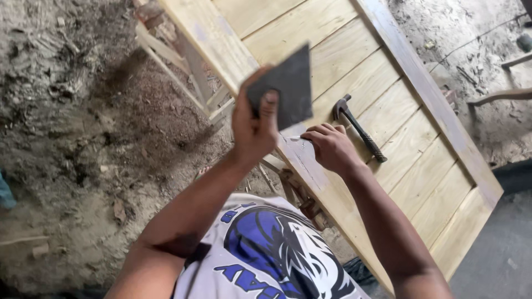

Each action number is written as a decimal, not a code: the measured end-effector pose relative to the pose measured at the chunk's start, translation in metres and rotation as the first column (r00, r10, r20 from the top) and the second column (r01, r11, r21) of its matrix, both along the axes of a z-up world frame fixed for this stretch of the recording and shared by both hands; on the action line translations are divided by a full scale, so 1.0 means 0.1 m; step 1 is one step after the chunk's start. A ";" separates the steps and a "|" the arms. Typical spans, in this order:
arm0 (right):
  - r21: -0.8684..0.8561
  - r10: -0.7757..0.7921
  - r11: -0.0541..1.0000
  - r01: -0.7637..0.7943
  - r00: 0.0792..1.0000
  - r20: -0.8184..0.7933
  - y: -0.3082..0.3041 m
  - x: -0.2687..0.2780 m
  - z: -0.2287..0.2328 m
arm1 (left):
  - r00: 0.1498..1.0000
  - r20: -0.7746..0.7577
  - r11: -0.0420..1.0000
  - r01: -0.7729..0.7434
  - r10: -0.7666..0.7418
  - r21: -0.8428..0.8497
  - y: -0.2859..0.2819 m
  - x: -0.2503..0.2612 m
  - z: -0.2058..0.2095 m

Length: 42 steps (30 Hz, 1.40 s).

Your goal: The person applies filler to the seams and edges of a wooden door using a putty knife and a scraper, picking up more material from a container as needed.

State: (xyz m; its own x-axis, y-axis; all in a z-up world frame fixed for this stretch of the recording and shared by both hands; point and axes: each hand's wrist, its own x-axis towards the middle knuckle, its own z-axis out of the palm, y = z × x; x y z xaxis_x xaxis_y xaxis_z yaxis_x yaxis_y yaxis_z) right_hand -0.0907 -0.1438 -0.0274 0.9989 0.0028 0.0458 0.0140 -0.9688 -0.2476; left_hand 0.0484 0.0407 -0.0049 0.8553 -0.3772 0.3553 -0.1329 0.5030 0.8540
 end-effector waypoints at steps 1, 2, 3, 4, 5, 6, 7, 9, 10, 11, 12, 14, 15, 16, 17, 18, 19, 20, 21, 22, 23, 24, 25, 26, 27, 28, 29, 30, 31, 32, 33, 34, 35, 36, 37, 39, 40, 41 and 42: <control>0.019 -0.007 1.000 0.008 0.999 -0.039 -0.08 0.06 -0.20 | 0.998 -0.040 0.998 -0.050 0.049 -0.046 0.07 0.06 -0.04; 0.036 -0.014 0.999 0.017 0.997 -0.079 -0.16 0.11 -0.38 | 0.995 -0.057 0.996 -0.083 0.085 0.034 0.15 0.14 -0.12; 0.040 -0.015 0.999 0.019 0.996 -0.092 -0.21 0.18 -0.58 | 0.989 -0.077 0.986 -0.115 0.125 0.121 0.30 0.21 -0.26; 0.043 -0.016 0.999 0.020 0.994 -0.106 -0.26 0.25 -0.77 | 0.981 -0.097 0.968 -0.143 0.166 0.208 0.48 0.26 -0.44; 0.046 -0.034 0.998 0.039 0.994 -0.107 -0.28 0.31 -0.94 | 0.972 0.071 0.938 -0.235 0.225 0.255 0.63 0.30 -0.68; 0.043 -0.021 0.999 0.025 0.995 -0.099 -0.30 0.37 -1.08 | 0.934 0.239 0.899 -0.329 0.265 0.288 0.78 0.33 -0.96; 0.040 -0.008 0.999 0.012 0.996 -0.092 -0.32 0.42 -1.20 | 0.940 0.136 0.827 -0.340 0.313 0.448 1.01 0.29 -1.31; 0.015 0.017 1.000 -0.015 0.996 -0.087 -0.32 0.44 -1.39 | 0.854 0.244 0.572 -0.494 0.459 0.654 1.65 0.16 -2.11; -0.006 0.029 1.000 -0.030 0.996 -0.089 -0.31 0.43 -1.46 | 0.812 0.236 0.496 -0.527 0.535 0.690 1.98 0.07 -2.49; -0.028 0.037 0.999 -0.040 0.995 -0.088 -0.30 0.44 -1.52 | 0.758 0.053 0.452 -0.442 0.650 0.775 2.31 -0.05 -2.75; -0.021 0.052 0.998 -0.054 0.995 -0.087 -0.29 0.38 -1.56 | 0.642 -0.063 0.293 -0.259 0.764 0.920 2.71 -0.27 -2.99; -0.012 0.076 0.997 -0.077 0.994 -0.076 -0.27 0.20 -1.58 | 0.542 0.185 0.024 -0.356 0.819 0.934 3.43 -0.78 -3.29; -0.012 0.094 0.995 -0.095 0.993 -0.071 -0.29 0.12 -1.58 | 0.543 0.214 -0.095 -0.240 0.812 0.966 3.74 -1.12 -3.34; -0.012 0.112 0.993 -0.113 0.992 -0.065 -0.32 0.05 -1.58 | 0.549 0.241 -0.212 -0.117 0.800 0.970 4.06 -1.46 -3.32; -0.015 0.130 0.991 -0.131 0.989 -0.067 -0.35 -0.06 -1.56 | 0.543 0.252 -0.235 -0.101 0.801 0.967 4.27 -1.74 -3.27; -0.028 0.131 0.990 -0.136 0.983 -0.127 -0.36 -0.18 -1.53 | 0.514 0.249 -0.241 -0.083 0.821 0.967 4.41 -2.02 -3.21; -0.047 0.137 0.988 -0.147 0.975 -0.175 -0.39 -0.23 -1.50 | 0.470 0.255 -0.272 -0.032 0.845 0.962 4.49 -2.25 -3.18; -0.066 0.142 0.985 -0.160 0.965 -0.222 -0.42 -0.23 -1.46 | 0.425 0.262 -0.299 0.022 0.866 0.954 4.53 -2.44 -3.14; -0.066 0.169 0.979 -0.193 0.948 -0.269 -0.47 -0.19 -1.41 | 0.435 0.270 -0.310 0.023 0.859 0.951 4.51 -2.55 -3.12; -0.066 0.194 0.972 -0.226 0.929 -0.316 -0.54 -0.16 -1.35 | 0.444 0.277 -0.320 0.024 0.852 0.947 4.48 -2.62 -3.12; -0.061 0.220 0.964 -0.259 0.906 -0.362 -0.59 -0.13 -1.32 | 0.453 0.287 -0.334 0.027 0.844 0.942 4.45 -2.69 -3.12; -0.062 0.199 0.970 -0.236 0.913 -0.357 -0.65 -0.05 -1.32 | 0.449 0.263 -0.295 0.001 0.854 0.956 4.39 -2.74 -3.13; -0.062 0.175 0.976 -0.209 0.921 -0.349 -0.72 0.08 -1.32 | 0.448 0.241 -0.255 -0.029 0.861 0.967 4.29 -2.74 -3.15; -0.062 0.150 0.981 -0.182 0.928 -0.341 -0.77 0.24 -1.35 | 0.448 0.219 -0.215 -0.060 0.867 0.975 4.16 -2.71 -3.19; 0.027 0.170 0.985 -0.169 0.948 -0.269 -0.77 0.39 -1.42 | 0.459 0.195 -0.176 -0.083 0.867 0.981 4.08 -2.72 -3.21; 0.117 0.182 0.980 -0.162 0.964 -0.193 -0.78 0.56 -1.46 | 0.471 0.171 -0.137 -0.105 0.865 0.985 4.01 -2.72 -3.23; 0.054 0.155 0.988 -0.148 0.973 -0.169 -0.75 0.68 -1.48 | 0.490 0.184 -0.140 -0.124 0.852 0.982 3.95 -2.64 -3.27; -0.009 0.129 0.991 -0.131 0.981 -0.143 -0.69 0.80 -1.51 | 0.508 0.197 -0.143 -0.144 0.839 0.979 3.89 -2.55 -3.30; -0.033 0.109 0.993 -0.116 0.980 -0.165 -0.64 0.85 -1.53 | 0.503 0.185 -0.112 -0.171 0.844 0.979 3.85 -2.47 -3.32; -0.056 0.089 0.993 -0.101 0.979 -0.186 -0.59 0.91 -1.55 | 0.500 0.172 -0.082 -0.197 0.849 0.977 3.82 -2.36 -3.34; -0.082 0.066 0.993 -0.085 0.975 -0.211 -0.54 0.87 -1.56 | 0.499 0.155 -0.049 -0.220 0.853 0.974 3.83 -2.30 -3.34; -0.069 0.063 0.994 -0.082 0.967 -0.248 -0.49 0.78 -1.57 | 0.506 0.134 -0.016 -0.232 0.852 0.973 3.88 -2.29 -3.33; -0.060 0.064 0.995 -0.084 0.960 -0.273 -0.46 0.73 -1.59 | 0.507 0.116 0.020 -0.256 0.854 0.967 3.90 -2.23 -3.35; -0.052 0.066 0.995 -0.085 0.952 -0.297 -0.45 0.68 -1.60 | 0.508 0.098 0.056 -0.279 0.856 0.959 3.91 -2.18 -3.37; -0.044 0.111 0.991 -0.124 0.965 -0.236 -0.47 0.55 -1.59 | 0.521 0.094 0.057 -0.267 0.848 0.962 3.92 -2.16 -3.37; -0.036 0.199 0.978 -0.204 0.974 -0.109 -0.51 0.25 -1.57 | 0.546 0.088 0.057 -0.243 0.833 0.968 3.96 -2.15 -3.37; -0.032 0.214 0.975 -0.218 0.972 -0.096 -0.52 0.08 -1.57 | 0.561 0.111 0.021 -0.223 0.821 0.975 3.97 -2.20 -3.37; -0.032 0.231 0.972 -0.234 0.970 -0.074 -0.53 -0.03 -1.55 | 0.572 0.137 -0.014 -0.214 0.809 0.977 3.96 -2.21 -3.39; -0.032 0.248 0.968 -0.250 0.967 -0.052 -0.53 -0.13 -1.54 | 0.584 0.162 -0.049 -0.205 0.796 0.978 3.95 -2.22 -3.40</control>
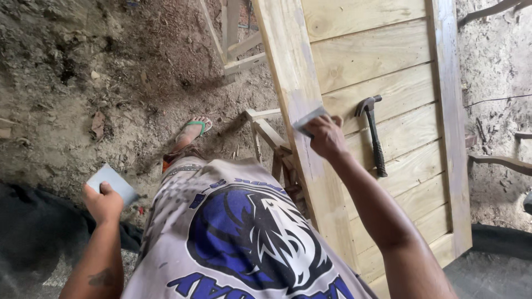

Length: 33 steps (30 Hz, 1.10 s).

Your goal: The person applies filler to the seams and edges of a wooden door using a putty knife and a scraper, picking up more material from a container as needed.

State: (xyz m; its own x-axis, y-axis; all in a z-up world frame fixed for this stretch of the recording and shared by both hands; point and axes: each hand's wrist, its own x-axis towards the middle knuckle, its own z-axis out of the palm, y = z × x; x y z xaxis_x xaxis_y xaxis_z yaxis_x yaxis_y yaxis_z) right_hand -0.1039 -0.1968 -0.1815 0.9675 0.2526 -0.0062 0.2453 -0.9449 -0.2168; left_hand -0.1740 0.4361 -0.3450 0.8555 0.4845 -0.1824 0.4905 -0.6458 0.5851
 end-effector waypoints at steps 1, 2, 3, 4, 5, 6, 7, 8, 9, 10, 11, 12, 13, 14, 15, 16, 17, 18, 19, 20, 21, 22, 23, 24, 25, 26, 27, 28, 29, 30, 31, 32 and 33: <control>0.006 -0.020 1.000 0.020 1.000 -0.009 0.01 -0.12 0.01 | 0.999 -0.031 1.000 -0.011 0.011 0.003 -0.01 -0.04 0.00; 0.012 -0.040 0.999 0.040 0.999 -0.017 0.02 -0.23 0.03 | 0.998 -0.063 1.000 -0.022 0.022 0.007 -0.03 -0.07 -0.01; 0.019 -0.062 0.998 0.062 0.998 -0.030 0.03 -0.35 0.05 | 0.995 -0.097 0.999 -0.030 0.031 0.011 -0.04 -0.12 0.00; 0.025 -0.069 0.997 0.069 0.997 -0.026 0.05 -0.45 0.06 | 0.994 -0.110 1.000 -0.005 0.007 0.022 -0.04 -0.17 0.00; 0.029 -0.077 0.997 0.077 0.997 -0.019 0.06 -0.54 0.06 | 0.993 -0.119 0.999 0.022 -0.018 0.030 -0.06 -0.18 -0.01; 0.034 -0.085 0.996 0.085 0.996 -0.011 0.07 -0.61 0.07 | 0.991 -0.129 0.998 0.048 -0.043 0.039 -0.07 -0.19 -0.02; 0.030 -0.097 0.995 0.098 0.995 -0.022 0.09 -0.68 0.08 | 0.992 -0.104 0.994 0.085 -0.078 0.064 -0.09 -0.17 -0.02; 0.026 -0.109 0.994 0.110 0.994 -0.032 0.10 -0.75 0.09 | 0.990 -0.080 0.989 0.120 -0.113 0.090 -0.10 -0.14 -0.02; 0.022 -0.121 0.992 0.122 0.992 -0.043 0.11 -0.82 0.09 | 0.987 -0.056 0.981 0.155 -0.150 0.116 -0.10 -0.13 -0.03; 0.016 -0.131 0.991 0.132 0.990 -0.043 0.12 -0.88 0.10 | 0.986 -0.083 0.983 0.155 -0.148 0.096 -0.10 -0.10 -0.04; 0.011 -0.141 0.990 0.141 0.989 -0.045 0.13 -0.95 0.10 | 0.983 -0.113 0.985 0.155 -0.146 0.077 -0.10 -0.03 -0.03; 0.006 -0.151 0.988 0.151 0.987 -0.047 0.15 -1.02 0.11 | 0.979 -0.143 0.986 0.154 -0.145 0.058 -0.11 0.03 -0.03; 0.011 -0.165 0.986 0.166 0.985 -0.056 0.16 -1.09 0.11 | 0.977 -0.166 0.990 0.137 -0.132 0.017 -0.11 0.09 -0.03; 0.016 -0.179 0.983 0.181 0.982 -0.064 0.17 -1.17 0.12 | 0.975 -0.189 0.993 0.119 -0.121 -0.023 -0.12 0.13 -0.03; 0.020 -0.193 0.981 0.194 0.979 -0.070 0.17 -1.23 0.12 | 0.972 -0.210 0.993 0.098 -0.109 -0.062 -0.13 0.19 -0.04; 0.011 -0.207 0.978 0.209 0.976 -0.071 0.18 -1.30 0.11 | 0.970 -0.211 0.992 0.108 -0.118 -0.057 -0.15 0.26 -0.05; 0.002 -0.222 0.975 0.222 0.972 -0.072 0.19 -1.37 0.10 | 0.969 -0.212 0.992 0.118 -0.127 -0.052 -0.17 0.31 -0.06; -0.006 -0.236 0.972 0.236 0.969 -0.074 0.20 -1.45 0.10 | 0.968 -0.213 0.991 0.128 -0.135 -0.046 -0.18 0.34 -0.06; -0.008 -0.242 0.970 0.242 0.967 -0.084 0.22 -1.53 0.10 | 0.968 -0.174 0.984 0.179 -0.179 -0.016 -0.19 0.38 -0.05; -0.009 -0.248 0.969 0.249 0.964 -0.094 0.24 -1.61 0.12 | 0.965 -0.135 0.973 0.228 -0.224 0.015 -0.21 0.41 -0.04; -0.012 -0.260 0.966 0.260 0.961 -0.097 0.25 -1.67 0.14 | 0.957 -0.089 0.959 0.280 -0.276 0.046 -0.23 0.50 -0.05; -0.027 -0.265 0.964 0.264 0.956 -0.129 0.28 -1.74 0.18 | 0.957 -0.132 0.964 0.263 -0.258 0.024 -0.24 0.56 -0.05; -0.042 -0.269 0.963 0.266 0.949 -0.163 0.30 -1.81 0.23 | 0.954 -0.177 0.970 0.245 -0.240 0.003 -0.26 0.59 -0.06; -0.057 -0.274 0.962 0.268 0.942 -0.196 0.30 -1.82 0.27 | 0.949 -0.222 0.974 0.225 -0.224 -0.018 -0.28 0.65 -0.06; -0.115 -0.327 0.945 0.306 0.895 -0.304 0.30 -1.84 0.33 | 0.946 -0.214 0.970 0.244 -0.243 -0.022 -0.27 0.69 -0.03; -0.174 -0.378 0.926 0.336 0.833 -0.405 0.28 -1.84 0.39 | 0.943 -0.207 0.965 0.262 -0.262 -0.026 -0.28 0.73 -0.01; -0.236 -0.431 0.903 0.360 0.761 -0.485 0.23 -1.77 0.43 | 0.941 -0.185 0.959 0.281 -0.282 -0.033 -0.32 0.85 -0.01; -0.161 -0.507 0.857 0.489 0.746 -0.432 0.21 -1.68 0.44 | 0.938 -0.184 0.955 0.297 -0.295 -0.020 -0.34 0.95 -0.02; -0.078 -0.580 0.795 0.601 0.716 -0.389 0.20 -1.58 0.46 | 0.933 -0.189 0.951 0.310 -0.306 -0.006 -0.33 1.00 0.00; 0.012 -0.650 0.717 0.697 0.675 -0.351 0.19 -1.48 0.47 | 0.929 -0.194 0.946 0.323 -0.316 0.008 -0.33 1.08 0.00; 0.031 -0.692 0.679 0.733 0.654 -0.305 0.19 -1.36 0.46 | 0.919 -0.200 0.937 0.348 -0.341 0.000 -0.33 1.17 0.02; 0.053 -0.733 0.640 0.767 0.629 -0.259 0.17 -1.17 0.41 | 0.908 -0.205 0.928 0.372 -0.366 -0.009 -0.33 1.26 0.02; 0.091 -0.737 0.635 0.767 0.637 -0.224 0.17 -0.97 0.34 | 0.898 -0.209 0.919 0.393 -0.388 -0.015 -0.32 1.37 0.03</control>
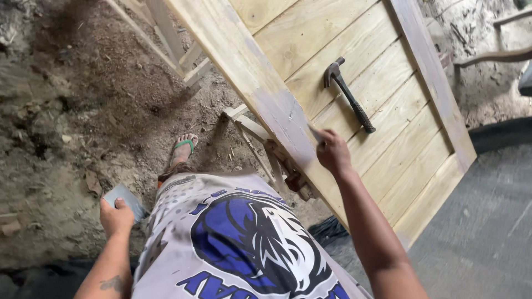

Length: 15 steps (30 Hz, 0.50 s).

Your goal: The person applies filler to the seams and edges of a wooden door using a putty knife and a scraper, picking up more material from a container as needed.

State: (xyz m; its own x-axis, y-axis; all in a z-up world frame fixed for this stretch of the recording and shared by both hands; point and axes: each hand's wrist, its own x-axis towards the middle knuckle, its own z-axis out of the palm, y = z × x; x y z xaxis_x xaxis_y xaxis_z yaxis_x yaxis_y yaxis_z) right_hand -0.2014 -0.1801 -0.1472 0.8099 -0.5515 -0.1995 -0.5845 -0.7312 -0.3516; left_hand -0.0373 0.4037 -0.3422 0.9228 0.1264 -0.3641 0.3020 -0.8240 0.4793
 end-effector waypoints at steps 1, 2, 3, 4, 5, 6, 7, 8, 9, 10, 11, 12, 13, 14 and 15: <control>-0.003 -0.006 1.000 0.006 0.999 0.052 0.00 0.18 -0.07 | 1.000 -0.009 1.000 -0.004 0.004 -0.017 0.01 0.11 0.00; -0.034 -0.047 0.998 0.048 0.998 0.046 0.01 0.35 -0.17 | 1.000 -0.019 0.999 -0.004 0.004 -0.035 0.02 0.22 0.00; -0.065 -0.088 0.994 0.090 0.995 0.042 0.02 0.50 -0.27 | 1.000 -0.029 0.999 -0.005 0.003 -0.053 0.03 0.37 -0.01; -0.101 -0.107 0.989 0.111 0.993 0.045 0.03 0.64 -0.38 | 0.999 -0.035 0.999 0.011 -0.012 -0.044 0.04 0.51 -0.01; -0.136 -0.126 0.982 0.131 0.991 0.048 0.04 0.76 -0.49 | 0.999 -0.040 0.999 0.026 -0.027 -0.035 0.06 0.67 -0.01; -0.173 -0.139 0.974 0.146 0.989 0.052 0.07 0.86 -0.58 | 0.998 -0.045 0.999 0.036 -0.037 -0.027 0.07 0.82 -0.01; -0.189 -0.144 0.972 0.138 0.989 -0.017 0.14 0.92 -0.66 | 0.998 -0.036 0.998 0.047 -0.049 -0.042 0.07 0.96 -0.02; -0.202 -0.146 0.971 0.126 0.985 -0.088 0.22 0.97 -0.71 | 0.998 -0.028 0.997 0.055 -0.057 -0.055 0.11 1.09 -0.02; -0.213 -0.149 0.971 0.113 0.976 -0.159 0.30 1.02 -0.73 | 0.998 -0.020 0.996 0.063 -0.064 -0.068 0.14 1.22 -0.02; -0.219 -0.159 0.968 0.123 0.975 -0.155 0.40 1.03 -0.71 | 0.997 -0.033 0.994 0.068 -0.071 -0.082 0.16 1.34 -0.01; -0.224 -0.169 0.965 0.132 0.974 -0.151 0.52 1.03 -0.65 | 0.996 -0.046 0.993 0.073 -0.077 -0.097 0.17 1.46 -0.01; -0.229 -0.179 0.963 0.142 0.973 -0.148 0.65 1.03 -0.58 | 0.995 -0.060 0.991 0.078 -0.085 -0.109 0.20 1.54 0.00; -0.190 -0.184 0.972 0.141 0.955 -0.231 0.77 1.05 -0.48 | 0.994 -0.047 0.990 0.098 -0.103 -0.098 0.25 1.58 0.01; -0.159 -0.200 0.975 0.156 0.930 -0.309 0.86 1.03 -0.38 | 0.990 -0.031 0.987 0.131 -0.135 -0.095 0.24 1.69 -0.01; -0.128 -0.211 0.976 0.175 0.899 -0.384 0.96 1.00 -0.29 | 0.986 -0.015 0.982 0.165 -0.167 -0.092 0.24 1.78 -0.03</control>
